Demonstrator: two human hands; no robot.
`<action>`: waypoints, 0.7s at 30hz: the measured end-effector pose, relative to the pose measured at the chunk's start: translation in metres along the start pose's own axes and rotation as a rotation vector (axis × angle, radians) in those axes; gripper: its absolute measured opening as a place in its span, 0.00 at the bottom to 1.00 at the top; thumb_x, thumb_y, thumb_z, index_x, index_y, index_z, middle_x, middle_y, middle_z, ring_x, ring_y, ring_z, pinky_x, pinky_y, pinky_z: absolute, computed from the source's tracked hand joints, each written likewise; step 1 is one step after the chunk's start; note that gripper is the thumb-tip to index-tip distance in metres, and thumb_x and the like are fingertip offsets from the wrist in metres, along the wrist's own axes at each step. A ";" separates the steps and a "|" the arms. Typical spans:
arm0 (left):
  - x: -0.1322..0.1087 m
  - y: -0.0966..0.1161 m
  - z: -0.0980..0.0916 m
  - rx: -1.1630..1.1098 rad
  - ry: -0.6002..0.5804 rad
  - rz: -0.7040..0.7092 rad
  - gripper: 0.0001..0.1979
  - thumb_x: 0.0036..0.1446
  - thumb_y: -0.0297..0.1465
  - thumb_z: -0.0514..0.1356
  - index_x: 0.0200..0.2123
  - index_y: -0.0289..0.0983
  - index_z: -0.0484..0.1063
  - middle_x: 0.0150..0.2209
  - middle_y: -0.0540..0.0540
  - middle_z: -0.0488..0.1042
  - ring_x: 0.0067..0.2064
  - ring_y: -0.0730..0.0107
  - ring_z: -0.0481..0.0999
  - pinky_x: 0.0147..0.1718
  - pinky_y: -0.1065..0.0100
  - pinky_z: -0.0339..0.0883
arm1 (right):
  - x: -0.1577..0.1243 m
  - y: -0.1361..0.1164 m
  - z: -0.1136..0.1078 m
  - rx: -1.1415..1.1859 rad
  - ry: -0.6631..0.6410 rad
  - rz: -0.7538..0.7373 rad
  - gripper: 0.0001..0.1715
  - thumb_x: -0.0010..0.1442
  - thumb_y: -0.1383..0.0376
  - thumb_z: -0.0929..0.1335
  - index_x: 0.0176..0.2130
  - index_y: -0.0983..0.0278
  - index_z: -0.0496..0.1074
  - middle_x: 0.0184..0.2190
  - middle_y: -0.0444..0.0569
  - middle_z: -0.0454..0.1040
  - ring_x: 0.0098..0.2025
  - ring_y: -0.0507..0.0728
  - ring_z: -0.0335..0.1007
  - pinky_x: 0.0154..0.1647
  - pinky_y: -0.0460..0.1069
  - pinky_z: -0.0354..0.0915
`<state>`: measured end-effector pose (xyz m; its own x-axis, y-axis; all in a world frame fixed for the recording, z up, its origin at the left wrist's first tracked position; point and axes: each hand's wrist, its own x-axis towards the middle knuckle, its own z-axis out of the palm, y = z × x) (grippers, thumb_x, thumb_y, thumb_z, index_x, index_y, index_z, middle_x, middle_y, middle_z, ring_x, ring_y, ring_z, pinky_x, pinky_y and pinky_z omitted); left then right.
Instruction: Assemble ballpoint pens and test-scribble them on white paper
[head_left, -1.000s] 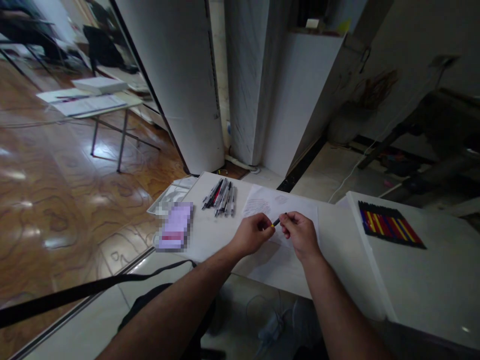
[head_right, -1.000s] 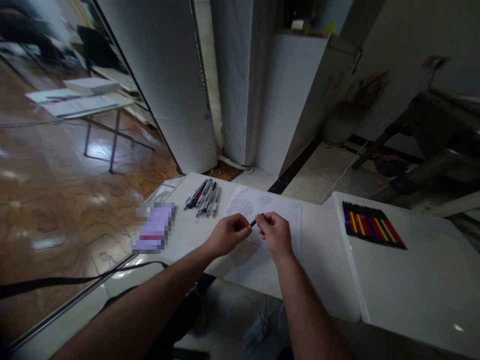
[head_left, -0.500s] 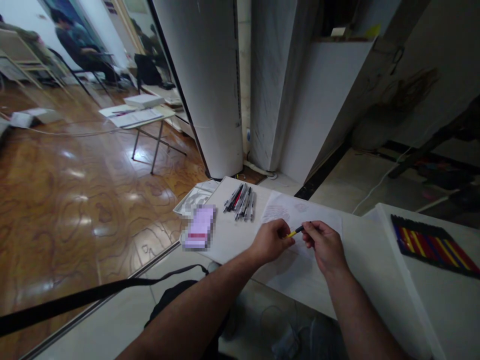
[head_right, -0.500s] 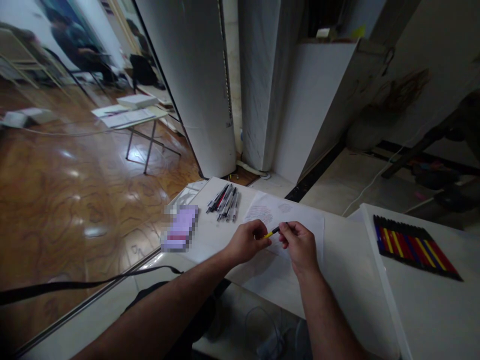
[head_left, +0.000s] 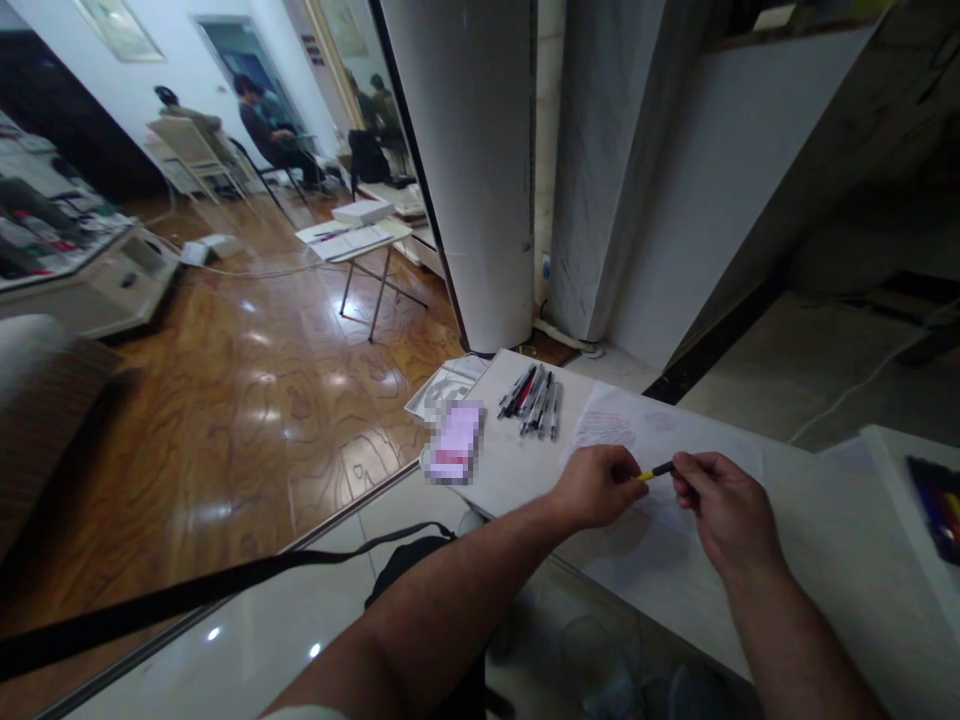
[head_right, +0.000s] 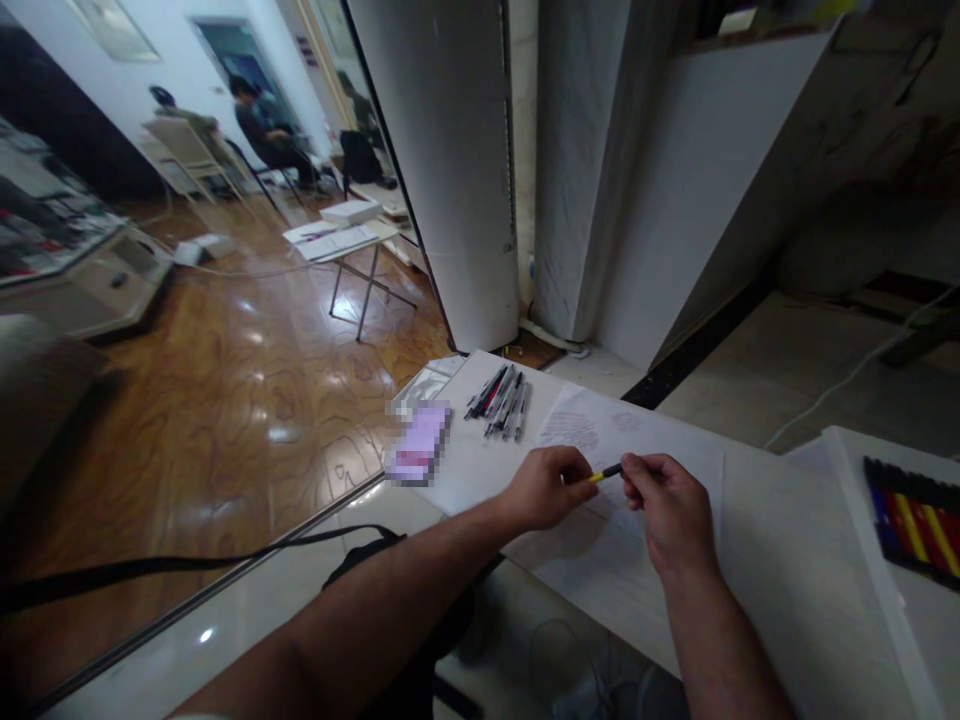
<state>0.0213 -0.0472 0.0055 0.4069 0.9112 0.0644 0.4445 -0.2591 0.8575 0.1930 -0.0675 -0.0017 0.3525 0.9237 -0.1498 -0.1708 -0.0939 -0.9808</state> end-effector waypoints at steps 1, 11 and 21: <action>-0.001 0.000 0.000 0.004 -0.009 0.004 0.09 0.52 0.35 0.62 0.34 0.35 0.76 0.29 0.49 0.75 0.30 0.73 0.70 0.29 0.72 0.61 | 0.000 0.000 0.000 0.007 -0.010 -0.003 0.19 0.43 0.56 0.79 0.27 0.66 0.73 0.18 0.43 0.69 0.20 0.47 0.61 0.18 0.42 0.58; -0.002 -0.001 -0.001 0.123 -0.083 0.083 0.13 0.59 0.34 0.55 0.37 0.36 0.77 0.33 0.45 0.77 0.33 0.70 0.72 0.31 0.71 0.62 | 0.000 -0.002 0.000 0.048 -0.050 0.036 0.18 0.41 0.57 0.79 0.28 0.65 0.76 0.19 0.43 0.68 0.21 0.48 0.60 0.18 0.42 0.58; -0.002 -0.001 0.001 0.170 -0.105 0.074 0.13 0.61 0.33 0.52 0.37 0.35 0.76 0.34 0.44 0.78 0.35 0.68 0.73 0.33 0.70 0.64 | 0.000 -0.001 -0.001 0.051 -0.063 0.023 0.19 0.40 0.58 0.79 0.32 0.65 0.78 0.22 0.45 0.69 0.23 0.48 0.61 0.18 0.42 0.58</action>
<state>0.0215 -0.0489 0.0042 0.5205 0.8515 0.0626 0.5349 -0.3824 0.7534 0.1940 -0.0675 -0.0004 0.2894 0.9432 -0.1630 -0.2251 -0.0984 -0.9694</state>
